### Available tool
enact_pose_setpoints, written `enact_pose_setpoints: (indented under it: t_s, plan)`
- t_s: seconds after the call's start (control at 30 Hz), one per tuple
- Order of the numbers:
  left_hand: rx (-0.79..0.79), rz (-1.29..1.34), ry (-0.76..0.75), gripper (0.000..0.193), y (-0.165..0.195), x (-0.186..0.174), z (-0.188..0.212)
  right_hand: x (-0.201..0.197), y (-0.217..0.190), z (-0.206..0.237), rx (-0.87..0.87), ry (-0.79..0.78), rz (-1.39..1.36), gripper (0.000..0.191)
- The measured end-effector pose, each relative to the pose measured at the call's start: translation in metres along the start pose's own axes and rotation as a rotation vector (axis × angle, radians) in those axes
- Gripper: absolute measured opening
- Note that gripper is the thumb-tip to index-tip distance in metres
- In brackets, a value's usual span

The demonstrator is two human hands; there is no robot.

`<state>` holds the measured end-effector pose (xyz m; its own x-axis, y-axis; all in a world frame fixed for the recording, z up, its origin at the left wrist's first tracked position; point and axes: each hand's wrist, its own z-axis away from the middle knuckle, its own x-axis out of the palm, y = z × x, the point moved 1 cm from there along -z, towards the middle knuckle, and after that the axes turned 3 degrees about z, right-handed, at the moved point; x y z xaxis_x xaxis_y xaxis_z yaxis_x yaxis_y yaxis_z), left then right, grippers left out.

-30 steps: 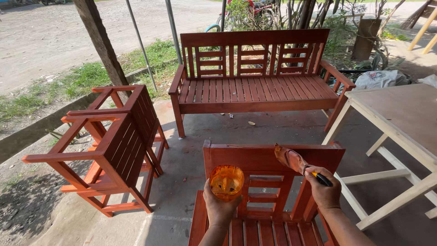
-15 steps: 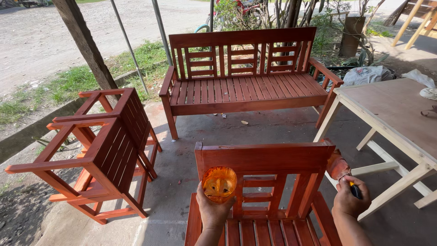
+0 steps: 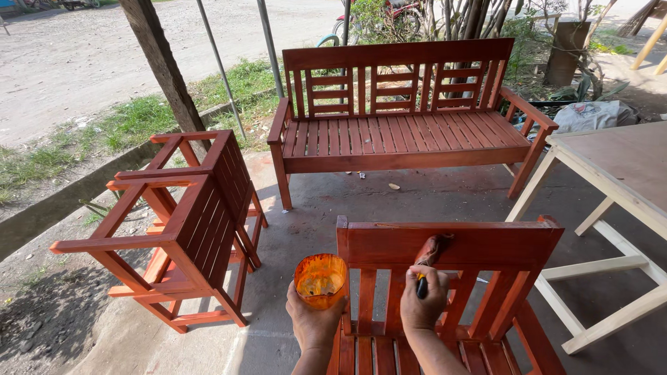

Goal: The person applies reddish-brown wood stain to wooden chairs and benches using a cloth, dipping it into a small container of stain held in the other hand. They work over the seat slats, armrests, and frame rails of a chair, moving around the piece to coat different surfaces.

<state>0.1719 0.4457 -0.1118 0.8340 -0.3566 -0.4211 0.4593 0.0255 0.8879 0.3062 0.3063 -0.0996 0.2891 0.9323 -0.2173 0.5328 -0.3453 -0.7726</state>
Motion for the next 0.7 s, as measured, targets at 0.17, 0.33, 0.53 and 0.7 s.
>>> enact_pose_setpoints:
  t_s: [0.17, 0.33, 0.53, 0.7]
  plan:
    - [-0.095, -0.013, 0.015, 0.128, -0.020, -0.021, -0.021, 0.037, -0.040, 0.037, 0.031, -0.134, -0.050, 0.009]
    - [-0.051, 0.014, 0.090, 0.129, -0.033, -0.032, -0.029, 0.045, -0.051, 0.059, -0.102, -0.244, -0.076, 0.011]
    - [-0.089, 0.040, 0.155, 0.125, -0.034, -0.042, -0.023, 0.032, -0.039, 0.057, -0.223, -0.599, -0.180, 0.016]
    - [-0.058, 0.082, 0.146, 0.123, -0.029, -0.028, -0.002, 0.013, -0.008, 0.015, -0.302, -0.593, -0.101, 0.015]
